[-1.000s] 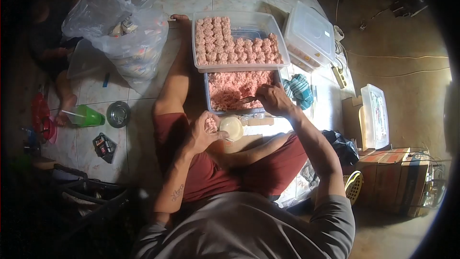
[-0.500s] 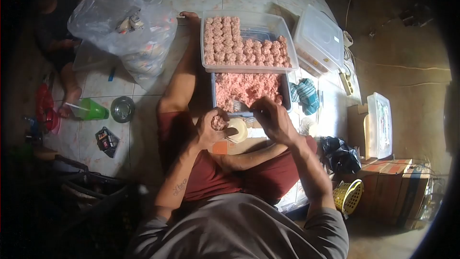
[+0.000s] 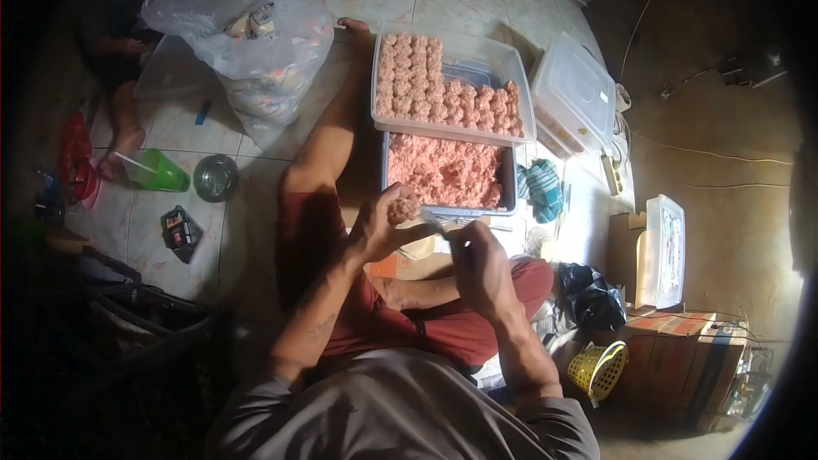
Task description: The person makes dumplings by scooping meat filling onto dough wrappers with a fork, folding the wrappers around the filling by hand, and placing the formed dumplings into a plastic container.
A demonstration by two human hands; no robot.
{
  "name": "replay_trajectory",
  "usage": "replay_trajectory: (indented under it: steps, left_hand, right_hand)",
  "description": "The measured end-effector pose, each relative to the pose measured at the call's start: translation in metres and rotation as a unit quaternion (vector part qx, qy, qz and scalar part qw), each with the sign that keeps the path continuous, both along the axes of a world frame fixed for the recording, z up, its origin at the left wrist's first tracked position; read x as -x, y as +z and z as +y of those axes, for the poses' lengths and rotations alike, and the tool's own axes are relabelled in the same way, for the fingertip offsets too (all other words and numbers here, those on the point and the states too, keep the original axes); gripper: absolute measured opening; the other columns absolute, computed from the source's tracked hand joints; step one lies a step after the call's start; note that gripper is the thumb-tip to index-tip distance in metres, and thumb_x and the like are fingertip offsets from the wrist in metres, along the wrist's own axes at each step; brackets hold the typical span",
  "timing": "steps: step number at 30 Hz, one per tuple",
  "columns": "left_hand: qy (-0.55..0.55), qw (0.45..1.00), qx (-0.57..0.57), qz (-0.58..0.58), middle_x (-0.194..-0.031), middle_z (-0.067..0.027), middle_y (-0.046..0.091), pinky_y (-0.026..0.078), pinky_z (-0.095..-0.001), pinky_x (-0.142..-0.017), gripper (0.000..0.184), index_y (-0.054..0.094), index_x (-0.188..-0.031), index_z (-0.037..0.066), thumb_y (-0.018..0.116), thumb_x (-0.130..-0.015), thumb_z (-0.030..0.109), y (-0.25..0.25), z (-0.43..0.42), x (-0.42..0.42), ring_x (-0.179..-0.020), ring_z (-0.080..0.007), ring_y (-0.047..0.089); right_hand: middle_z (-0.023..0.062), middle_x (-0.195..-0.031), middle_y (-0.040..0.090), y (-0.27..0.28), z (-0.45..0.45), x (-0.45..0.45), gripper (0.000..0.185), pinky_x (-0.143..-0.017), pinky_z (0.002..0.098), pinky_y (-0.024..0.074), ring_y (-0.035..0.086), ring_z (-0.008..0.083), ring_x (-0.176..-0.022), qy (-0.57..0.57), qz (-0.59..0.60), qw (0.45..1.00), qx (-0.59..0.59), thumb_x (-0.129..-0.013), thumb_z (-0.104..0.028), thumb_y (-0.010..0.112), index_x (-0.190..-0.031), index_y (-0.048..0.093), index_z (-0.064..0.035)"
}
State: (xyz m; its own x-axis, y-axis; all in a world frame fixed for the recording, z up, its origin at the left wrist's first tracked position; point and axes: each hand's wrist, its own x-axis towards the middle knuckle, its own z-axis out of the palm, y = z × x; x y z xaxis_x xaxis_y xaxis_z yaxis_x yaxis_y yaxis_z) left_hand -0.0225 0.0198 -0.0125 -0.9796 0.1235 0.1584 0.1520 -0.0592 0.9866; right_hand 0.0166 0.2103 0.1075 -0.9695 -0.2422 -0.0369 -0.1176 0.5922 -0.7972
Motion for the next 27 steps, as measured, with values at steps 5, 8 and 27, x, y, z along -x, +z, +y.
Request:
replay_trajectory:
  steps: [5, 8, 27]
  left_hand:
    - [-0.007, 0.991, 0.113, 0.065, -0.083, -0.0032, 0.061, 0.050, -0.0305, -0.072, 0.037, 0.060, -0.089, 0.003, 0.090, -0.075, 0.022, 0.017, -0.001, 0.004, -0.078, -0.0145, 0.060]
    - [-0.029, 0.996, -0.042, 0.068, -0.089, -0.0065, 0.067, 0.052, -0.0332, -0.071, 0.039, 0.063, -0.096, 0.001, 0.091, -0.073, 0.017, -0.011, -0.002, 0.007, -0.081, -0.0166, 0.064]
    - [-0.172, 0.960, 0.212, 0.069, -0.099, -0.0038, 0.067, 0.048, -0.0257, -0.073, 0.057, 0.065, -0.120, 0.001, 0.090, -0.076, 0.027, 0.060, -0.020, 0.066, -0.078, -0.0093, 0.057]
  right_hand:
    - [0.0278, -0.089, 0.058, -0.016, -0.003, -0.002, 0.007, -0.073, 0.0490, 0.0468, 0.058, 0.0477, -0.084, 0.021, 0.066, 0.998, -0.013, -0.092, 0.001, 0.056, -0.097, 0.058, 0.0043]
    - [0.0281, -0.089, 0.058, 0.002, -0.005, -0.002, 0.006, -0.073, 0.0494, 0.0468, 0.058, 0.0480, -0.084, -0.015, 0.032, 0.999, 0.010, -0.092, 0.001, 0.056, -0.097, 0.059, 0.0044]
    - [0.0083, -0.082, 0.063, -0.041, 0.076, 0.038, 0.005, -0.067, 0.0322, 0.0478, 0.057, 0.0145, -0.075, -0.189, 0.076, 0.972, 0.120, -0.096, -0.001, 0.060, -0.101, 0.061, 0.0014]
